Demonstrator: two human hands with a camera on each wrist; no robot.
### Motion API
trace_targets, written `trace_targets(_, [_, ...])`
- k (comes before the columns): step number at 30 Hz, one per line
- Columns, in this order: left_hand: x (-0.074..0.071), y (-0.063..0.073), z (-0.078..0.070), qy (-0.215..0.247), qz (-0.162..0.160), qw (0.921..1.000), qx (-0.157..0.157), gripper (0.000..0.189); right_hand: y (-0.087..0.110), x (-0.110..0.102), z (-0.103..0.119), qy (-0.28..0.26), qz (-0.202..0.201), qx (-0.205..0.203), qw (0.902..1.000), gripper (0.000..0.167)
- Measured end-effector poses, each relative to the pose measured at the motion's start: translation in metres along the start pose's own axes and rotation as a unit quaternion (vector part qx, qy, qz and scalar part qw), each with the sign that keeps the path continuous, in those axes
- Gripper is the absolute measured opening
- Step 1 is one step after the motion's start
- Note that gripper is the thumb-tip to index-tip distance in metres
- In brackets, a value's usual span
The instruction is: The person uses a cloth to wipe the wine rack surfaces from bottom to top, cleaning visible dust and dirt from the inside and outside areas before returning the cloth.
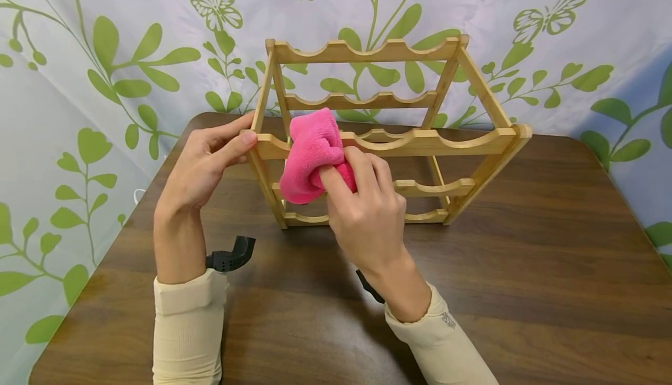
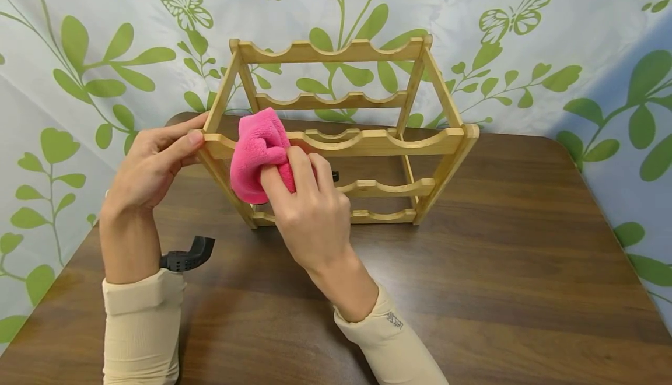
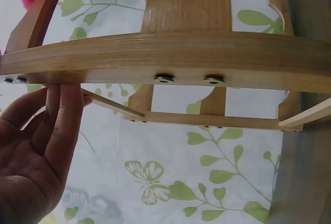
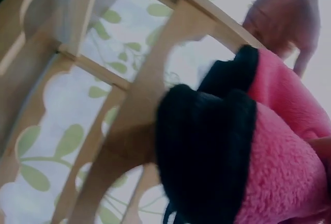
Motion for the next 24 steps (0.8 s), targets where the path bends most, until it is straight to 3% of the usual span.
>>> trace_targets(11, [-0.001, -0.002, 0.003, 0.036, -0.009, 0.9993, 0.010, 0.037, -0.009, -0.016, -0.024, -0.005, 0.099, 0.055, 0.9936, 0.017])
trace_targets(20, [-0.005, -0.004, 0.008, 0.057, -0.016, 0.9981, 0.019, 0.037, -0.016, -0.053, -0.068, -0.011, 0.074, 0.133, 0.9883, 0.014])
trace_targets(24, [-0.004, -0.005, 0.008, 0.063, -0.014, 0.9976, 0.024, 0.037, -0.016, -0.075, -0.084, 0.009, 0.025, 0.172, 0.9848, 0.017])
Point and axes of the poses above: each hand's wrist, its own y-axis away from the middle knuckle, its own x-axis out of the palm, z = x × y, the point moved 10 cm from there along -y, towards the middle knuckle, and after that the axes turned 2 degrees about -x, right-handed, at the moved point
